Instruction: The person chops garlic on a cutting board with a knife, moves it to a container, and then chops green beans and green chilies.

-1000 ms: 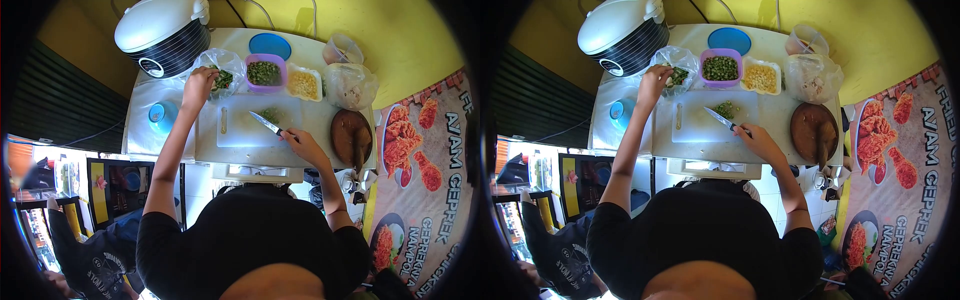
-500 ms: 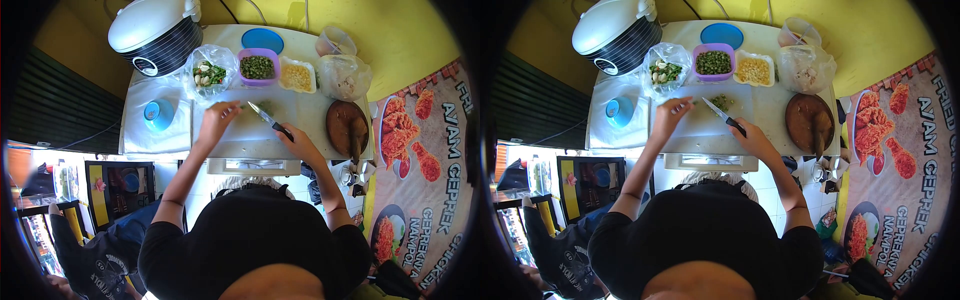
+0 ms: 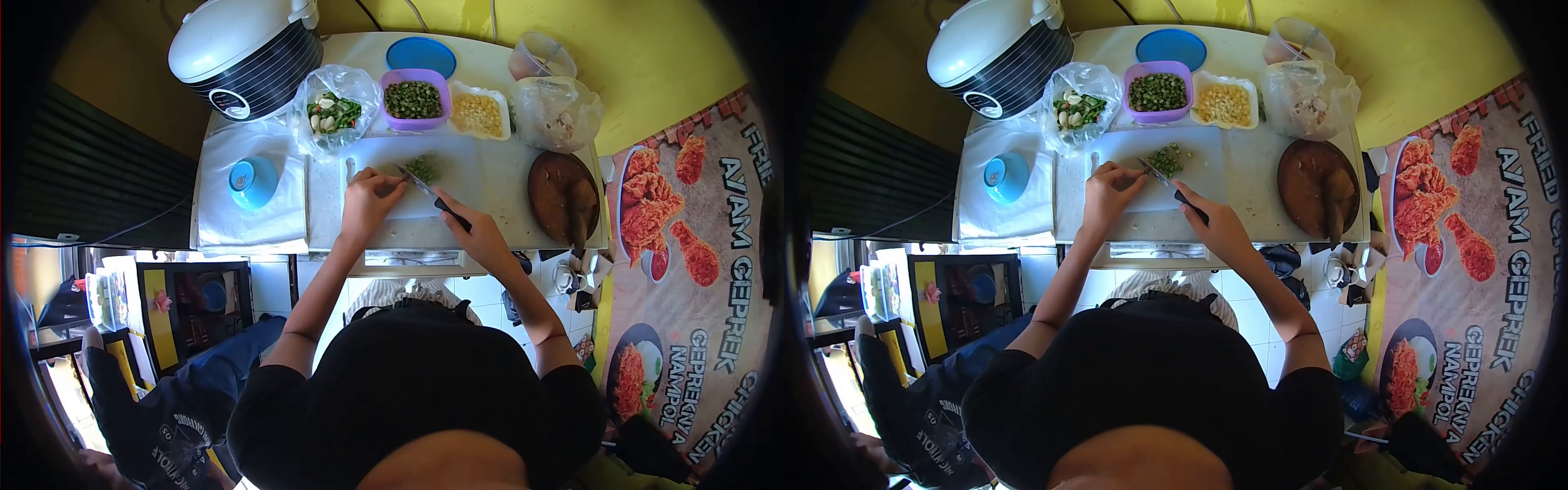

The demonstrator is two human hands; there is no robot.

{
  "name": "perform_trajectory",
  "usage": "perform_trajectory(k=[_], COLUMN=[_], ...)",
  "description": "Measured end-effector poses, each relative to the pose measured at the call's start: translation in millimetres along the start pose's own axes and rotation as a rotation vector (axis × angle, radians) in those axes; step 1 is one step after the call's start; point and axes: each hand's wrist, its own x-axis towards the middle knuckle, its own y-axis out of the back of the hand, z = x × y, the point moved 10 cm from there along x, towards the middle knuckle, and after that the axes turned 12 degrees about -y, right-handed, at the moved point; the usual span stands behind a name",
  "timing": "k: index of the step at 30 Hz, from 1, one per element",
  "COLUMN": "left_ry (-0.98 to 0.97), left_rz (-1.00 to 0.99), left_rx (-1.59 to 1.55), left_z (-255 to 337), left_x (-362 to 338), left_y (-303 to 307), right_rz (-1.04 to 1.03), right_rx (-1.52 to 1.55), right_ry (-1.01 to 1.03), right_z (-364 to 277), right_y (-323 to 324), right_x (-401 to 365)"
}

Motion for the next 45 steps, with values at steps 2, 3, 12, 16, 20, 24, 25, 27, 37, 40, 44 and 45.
perform_trajectory(k=[2, 3, 12, 16, 20, 24, 25, 27, 37, 40, 44, 45], left_ry=[0.02, 0.026, 0.019, 0.017, -0.151, -0.154, -0.161, -0.151, -0.151, -0.144, -0.097, -0.129], left_rz=[0.003, 0.006, 0.028, 0.023, 0.055, 0.07, 0.068, 0.064, 0.073, 0.075, 0.083, 0.084], left_rx=[0.004, -0.003, -0.053, -0.06, 0.095, 0.087, 0.093, 0.086, 0.132, 0.116, 0.095, 0.102], left_z=[0.2, -0.1, -4.0, -3.1, 6.8, 7.3, 8.1, 5.3, 4.4, 3.7, 3.3, 4.6], left_x=[-0.6, -1.1, -3.2, -3.8, -3.5, -2.6, -2.6, -2.1, -2.9, -4.1, -6.4, -7.4], left_y=[2.0, 2.2, 1.0, 0.6, 2.7, 4.0, 4.0, 3.3, 9.1, 8.7, 10.9, 9.7], right_rz=[0.02, 0.0, 0.02, 0.083, 0.058, 0.01, 0.005, -0.023, -0.042, 0.014, 0.009, -0.003], right_rx=[-0.012, -0.044, -0.158, -0.229, -0.263, -0.221, -0.181, -0.178, -0.194, -0.231, -0.281, -0.253], right_ry=[0.012, -0.028, 0.025, 0.081, 0.093, 0.098, 0.113, 0.086, 0.058, 0.108, 0.099, 0.094], right_z=[-1.1, -1.7, -4.6, -9.6, -15.1, -19.0, -21.0, -17.7, -20.7, -21.7, -16.0, -15.9], right_y=[3.2, 4.1, 1.2, 3.2, 1.1, -1.4, -0.7, -1.2, -11.1, -13.1, -17.9, -18.1], right_x=[-1.2, -2.1, -6.0, -7.7, -7.7, -6.5, -7.0, -4.2, 5.9, 2.7, -0.4, -2.5])
